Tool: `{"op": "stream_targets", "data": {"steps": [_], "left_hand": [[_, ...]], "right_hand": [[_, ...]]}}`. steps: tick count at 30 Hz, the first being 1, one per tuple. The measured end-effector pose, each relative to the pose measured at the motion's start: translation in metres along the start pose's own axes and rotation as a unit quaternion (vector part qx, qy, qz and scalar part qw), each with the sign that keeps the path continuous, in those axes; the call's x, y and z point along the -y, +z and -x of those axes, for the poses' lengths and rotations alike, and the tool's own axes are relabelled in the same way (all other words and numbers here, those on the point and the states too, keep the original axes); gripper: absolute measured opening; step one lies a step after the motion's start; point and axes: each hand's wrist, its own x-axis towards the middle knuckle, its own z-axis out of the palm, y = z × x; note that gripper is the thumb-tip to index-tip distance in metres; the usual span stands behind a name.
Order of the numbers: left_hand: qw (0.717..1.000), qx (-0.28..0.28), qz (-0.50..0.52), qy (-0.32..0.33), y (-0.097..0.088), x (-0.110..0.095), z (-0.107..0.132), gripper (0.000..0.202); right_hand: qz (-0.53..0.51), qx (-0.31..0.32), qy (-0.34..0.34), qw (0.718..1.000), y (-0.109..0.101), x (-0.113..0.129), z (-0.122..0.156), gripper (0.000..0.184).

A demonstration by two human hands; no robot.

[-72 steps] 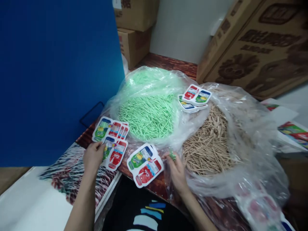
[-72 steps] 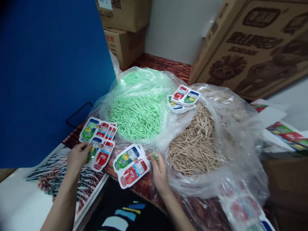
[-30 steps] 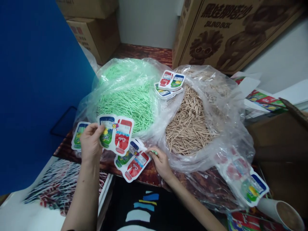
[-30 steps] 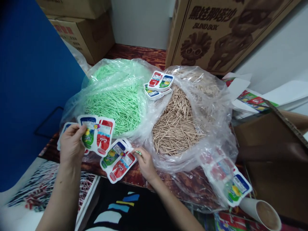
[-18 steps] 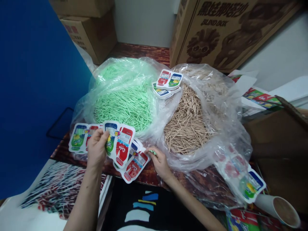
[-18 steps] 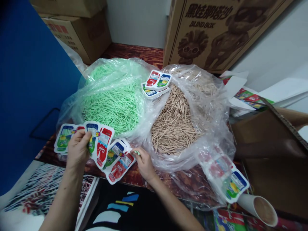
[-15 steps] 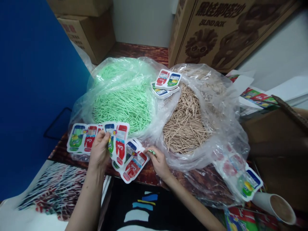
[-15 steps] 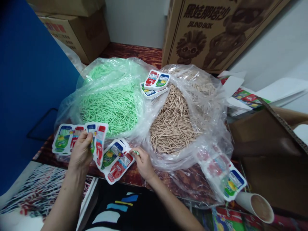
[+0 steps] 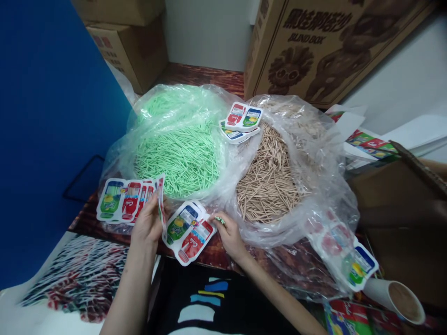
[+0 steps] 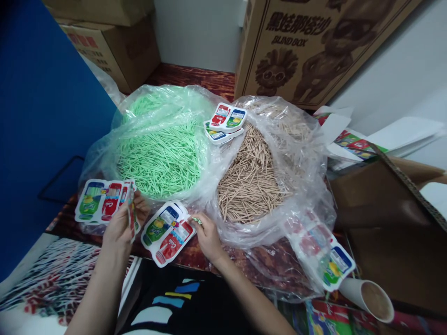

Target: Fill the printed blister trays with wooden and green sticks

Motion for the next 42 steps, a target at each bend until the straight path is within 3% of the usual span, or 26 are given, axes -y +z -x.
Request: {"op": "stream_targets", "data": {"steps": [6,12,15,20,23,27,29,32,36,39,42], "left_hand": [[0.997,-0.060,-0.024,-0.048,-0.002,-0.004,0.006,0.022],[0.986,-0.099,-0.120,0.053,0.005,0.004,0.007,0.016],[0.962,-0.055,-0.242,0.112,0.003,0.008,0.013,0.027],[0.874,0.069,-0.480,0.011,0.008,0.018,0.030,0.021],[0.842,0.156,-0.515,-0.042,0.015,0.027,0.034,0.020],[0.821,0.221,-0.522,-0.074,0.022,0.041,0.033,0.023],[0.809,0.208,-0.549,-0.035,0.024,0.046,0.033,0.023],[0.776,0.139,-0.609,0.086,0.026,0.049,0.032,0.022],[0.692,0.109,-0.681,0.214,0.024,0.049,0.031,0.031],[0.635,0.128,-0.718,0.253,0.021,0.052,0.030,0.033],[0.608,0.153,-0.736,0.254,0.018,0.057,0.030,0.035]], "right_hand": [[0.000,-0.002,0.001,1.000,0.000,-0.002,0.000,0.019],[-0.016,-0.003,0.009,1.000,0.002,-0.003,0.000,0.017],[-0.056,-0.011,0.045,0.997,0.003,-0.002,0.000,0.017],[-0.275,-0.067,0.123,0.951,-0.024,0.028,-0.011,0.017],[-0.266,0.002,0.106,0.958,-0.054,0.055,-0.021,0.016],[-0.104,0.169,0.114,0.973,-0.075,0.070,-0.026,0.020],[-0.022,0.195,0.102,0.975,-0.074,0.070,-0.023,0.022],[0.072,0.173,0.060,0.980,-0.066,0.073,-0.015,0.028],[0.124,0.154,0.017,0.980,-0.058,0.084,-0.005,0.029],[0.134,0.154,0.008,0.979,-0.057,0.087,-0.001,0.026],[0.142,0.151,0.012,0.978,-0.059,0.084,0.001,0.026]]}}
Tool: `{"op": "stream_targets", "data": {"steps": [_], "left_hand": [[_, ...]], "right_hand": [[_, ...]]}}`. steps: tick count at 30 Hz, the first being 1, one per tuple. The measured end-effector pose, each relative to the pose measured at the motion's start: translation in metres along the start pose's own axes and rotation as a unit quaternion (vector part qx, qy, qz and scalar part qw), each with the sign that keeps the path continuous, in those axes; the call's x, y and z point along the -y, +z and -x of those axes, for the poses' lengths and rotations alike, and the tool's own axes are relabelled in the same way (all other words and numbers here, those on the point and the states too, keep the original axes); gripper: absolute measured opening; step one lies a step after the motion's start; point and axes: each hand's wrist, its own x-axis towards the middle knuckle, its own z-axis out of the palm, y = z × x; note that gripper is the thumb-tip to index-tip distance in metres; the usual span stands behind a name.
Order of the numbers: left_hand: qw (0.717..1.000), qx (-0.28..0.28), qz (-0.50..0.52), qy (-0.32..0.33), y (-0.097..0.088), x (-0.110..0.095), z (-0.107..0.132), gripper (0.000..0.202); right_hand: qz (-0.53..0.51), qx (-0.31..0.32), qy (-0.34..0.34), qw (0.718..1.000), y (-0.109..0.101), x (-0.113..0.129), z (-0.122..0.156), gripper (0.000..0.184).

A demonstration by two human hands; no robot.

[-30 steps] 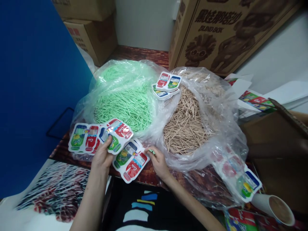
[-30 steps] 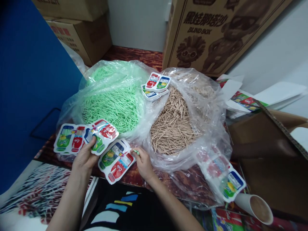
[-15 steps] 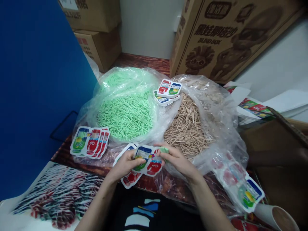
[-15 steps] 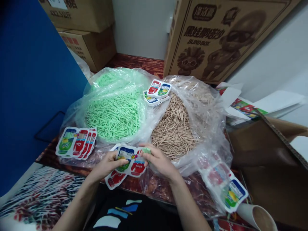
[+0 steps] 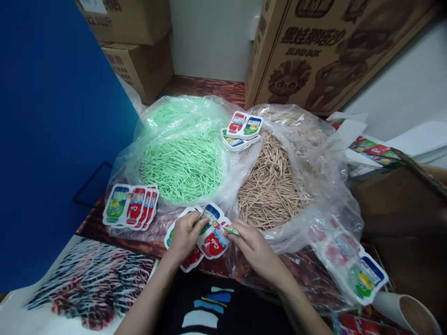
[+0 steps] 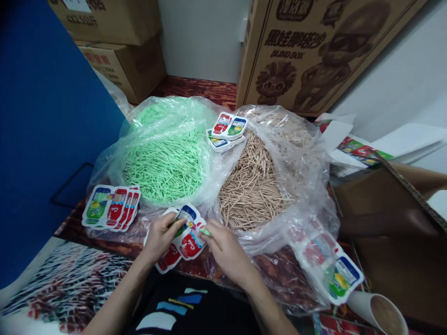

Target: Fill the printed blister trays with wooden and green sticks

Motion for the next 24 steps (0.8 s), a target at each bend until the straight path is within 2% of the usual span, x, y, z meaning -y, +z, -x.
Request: {"op": "stream_targets", "data": {"steps": [5,9,15,18,20,22,24], "left_hand": [[0.999,0.032,0.023,-0.004,0.004,-0.003,0.001,0.032],[0.996,0.024,0.081,-0.031,0.004,-0.005,-0.001,0.016],[0.998,0.012,0.060,-0.033,0.006,-0.006,-0.003,0.024],[0.998,0.021,0.060,-0.012,0.008,-0.006,-0.002,0.021],[0.995,0.027,0.091,0.007,0.009,-0.007,-0.001,0.018],[0.990,0.036,0.132,0.024,0.009,-0.009,-0.001,0.020],[0.985,0.056,0.159,0.035,0.010,-0.013,-0.003,0.022]], "right_hand": [[0.017,-0.008,0.010,1.000,-0.004,-0.008,0.001,0.028],[0.036,-0.006,0.009,0.999,-0.004,-0.010,0.002,0.025],[0.023,0.005,-0.005,1.000,0.002,-0.007,0.005,0.023],[-0.045,-0.005,0.021,0.999,-0.004,-0.012,0.004,0.028],[-0.122,-0.010,0.061,0.991,-0.015,-0.018,0.002,0.023],[-0.221,-0.046,0.099,0.969,-0.028,-0.024,-0.004,0.021],[-0.330,-0.104,0.113,0.931,-0.038,-0.027,-0.014,0.023]]}}
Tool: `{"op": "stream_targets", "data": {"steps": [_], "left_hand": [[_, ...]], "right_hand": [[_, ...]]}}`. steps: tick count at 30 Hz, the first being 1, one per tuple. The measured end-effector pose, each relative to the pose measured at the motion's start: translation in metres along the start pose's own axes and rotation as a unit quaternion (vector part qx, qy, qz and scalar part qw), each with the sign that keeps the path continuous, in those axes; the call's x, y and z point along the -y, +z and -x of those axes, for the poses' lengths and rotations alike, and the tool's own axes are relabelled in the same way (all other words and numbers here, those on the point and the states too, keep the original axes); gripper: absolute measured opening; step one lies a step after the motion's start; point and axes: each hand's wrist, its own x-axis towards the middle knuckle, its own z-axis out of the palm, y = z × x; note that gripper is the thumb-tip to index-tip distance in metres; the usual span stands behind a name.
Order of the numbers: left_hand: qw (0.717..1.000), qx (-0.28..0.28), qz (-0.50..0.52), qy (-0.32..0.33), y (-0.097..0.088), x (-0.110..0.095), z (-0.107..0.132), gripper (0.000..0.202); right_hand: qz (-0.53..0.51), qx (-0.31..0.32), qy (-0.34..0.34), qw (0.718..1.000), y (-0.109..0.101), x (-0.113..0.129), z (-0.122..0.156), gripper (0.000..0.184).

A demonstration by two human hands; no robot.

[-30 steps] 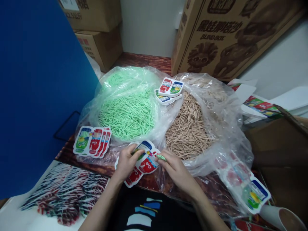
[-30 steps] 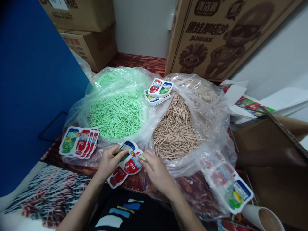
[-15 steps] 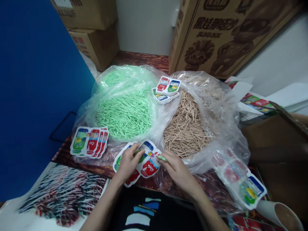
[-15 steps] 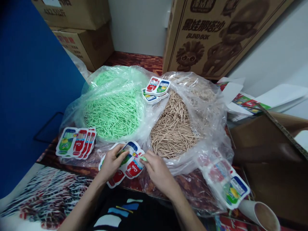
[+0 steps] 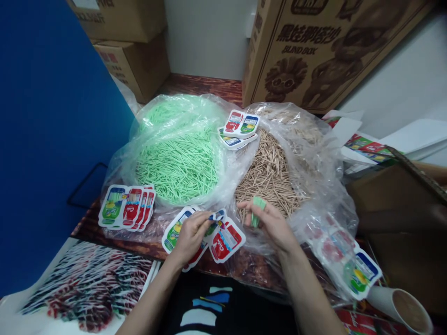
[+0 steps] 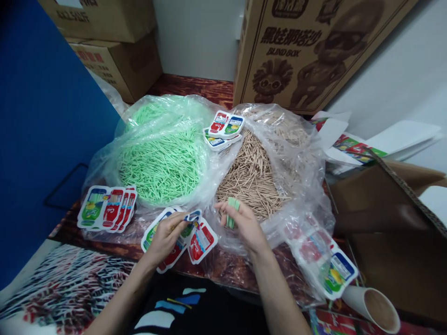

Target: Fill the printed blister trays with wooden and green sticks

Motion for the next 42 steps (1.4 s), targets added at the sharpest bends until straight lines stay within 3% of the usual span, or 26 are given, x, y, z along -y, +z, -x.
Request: {"op": "stream_targets", "data": {"steps": [2,5,9,13,17,20,23,27,30,35,38,42], "left_hand": [[1.000,0.026,0.014,-0.005,0.003,-0.006,-0.002,0.024],[0.997,0.049,0.042,-0.036,0.008,-0.015,-0.003,0.030],[0.990,0.056,0.101,-0.086,0.011,-0.020,-0.003,0.032],[0.978,0.066,0.156,-0.121,0.009,-0.016,0.000,0.031],[0.970,0.073,0.180,-0.145,0.009,-0.014,0.001,0.032],[0.975,0.061,0.174,-0.122,0.008,-0.015,-0.001,0.030],[0.984,0.037,0.155,-0.077,0.007,-0.015,-0.003,0.028],[0.987,0.017,0.148,-0.063,0.007,-0.015,-0.005,0.026],[0.986,0.009,0.157,-0.047,0.007,-0.015,-0.006,0.024],[0.984,-0.029,0.170,-0.048,0.009,-0.014,-0.006,0.023],[0.980,-0.049,0.184,-0.054,0.009,-0.012,-0.004,0.018],[0.974,-0.029,0.211,-0.079,0.000,-0.012,-0.002,0.009]], "right_hand": [[-0.114,-0.021,-0.013,0.993,0.001,0.007,-0.013,0.019],[-0.221,0.018,-0.026,0.975,0.016,0.014,-0.030,0.016],[-0.264,0.085,-0.008,0.961,0.042,0.017,-0.038,0.018],[-0.265,0.091,0.038,0.959,0.052,0.011,-0.031,0.018],[-0.182,0.085,0.086,0.976,0.049,0.006,-0.019,0.024],[-0.115,0.138,0.094,0.979,0.043,0.011,-0.010,0.029],[-0.029,0.154,0.041,0.987,0.036,0.021,-0.004,0.039],[0.070,0.089,-0.045,0.993,0.032,0.027,0.002,0.035],[0.201,0.089,-0.106,0.970,0.037,0.028,0.007,0.017],[0.336,0.034,-0.183,0.923,0.043,0.031,0.012,0.018],[0.433,0.007,-0.200,0.879,0.042,0.031,0.012,0.006],[0.452,-0.007,-0.227,0.863,0.044,0.026,0.015,0.015]]}}
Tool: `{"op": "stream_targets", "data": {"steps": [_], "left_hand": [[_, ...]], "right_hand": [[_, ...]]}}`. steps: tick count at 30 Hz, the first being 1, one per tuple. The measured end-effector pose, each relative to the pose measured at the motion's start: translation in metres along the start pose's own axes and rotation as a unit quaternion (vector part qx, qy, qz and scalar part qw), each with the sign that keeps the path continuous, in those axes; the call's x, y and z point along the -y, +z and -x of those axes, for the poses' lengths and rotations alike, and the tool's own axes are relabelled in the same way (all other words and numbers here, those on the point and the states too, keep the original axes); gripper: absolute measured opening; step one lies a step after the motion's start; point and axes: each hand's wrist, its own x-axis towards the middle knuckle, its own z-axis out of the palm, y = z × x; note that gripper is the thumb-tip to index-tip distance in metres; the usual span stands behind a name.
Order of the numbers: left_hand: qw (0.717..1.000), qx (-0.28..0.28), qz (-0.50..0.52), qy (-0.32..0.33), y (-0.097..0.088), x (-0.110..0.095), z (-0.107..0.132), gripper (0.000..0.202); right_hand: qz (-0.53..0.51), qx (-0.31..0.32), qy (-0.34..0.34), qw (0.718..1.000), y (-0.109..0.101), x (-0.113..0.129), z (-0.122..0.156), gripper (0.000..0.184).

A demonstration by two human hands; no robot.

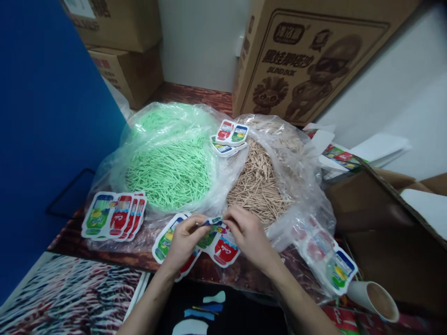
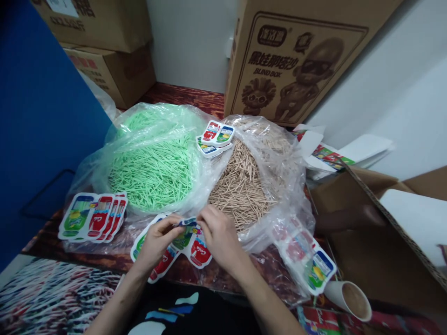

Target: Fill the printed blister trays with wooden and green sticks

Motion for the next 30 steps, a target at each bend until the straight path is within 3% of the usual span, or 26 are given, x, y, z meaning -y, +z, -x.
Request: {"op": "stream_targets", "data": {"steps": [2,4,7,11,13,19,23,26,30], "left_hand": [[0.998,0.031,0.008,-0.049,-0.008,-0.003,0.000,0.022],[0.985,0.119,0.005,-0.123,-0.015,-0.004,0.000,0.040],[0.956,0.213,-0.026,-0.199,-0.019,-0.004,0.000,0.033],[0.976,0.137,-0.067,-0.153,-0.010,-0.005,-0.002,0.022],[0.984,0.095,-0.094,-0.122,-0.002,-0.006,-0.003,0.020],[0.987,0.074,-0.068,-0.126,0.019,0.008,0.002,0.022],[0.987,0.060,-0.060,-0.134,0.025,0.018,0.005,0.019],[0.985,0.073,-0.058,-0.145,0.027,0.015,0.004,0.018],[0.983,0.061,-0.075,-0.156,0.026,0.008,0.002,0.017]], "right_hand": [[-0.010,-0.020,-0.029,0.999,0.005,0.002,0.004,0.016],[-0.027,-0.026,-0.050,0.998,0.012,0.004,0.008,0.016],[-0.070,-0.022,-0.003,0.997,0.018,0.002,0.013,0.013],[-0.058,0.009,0.062,0.996,0.020,-0.011,0.018,0.006],[-0.024,0.001,0.055,0.998,0.020,-0.018,0.020,0.022],[0.067,-0.131,0.026,0.989,0.032,-0.028,0.027,0.035],[0.082,-0.167,-0.006,0.983,0.040,-0.032,0.036,0.036],[0.019,-0.147,0.019,0.989,0.039,-0.036,0.039,0.037],[-0.114,-0.033,0.055,0.991,0.022,-0.049,0.038,0.031]]}}
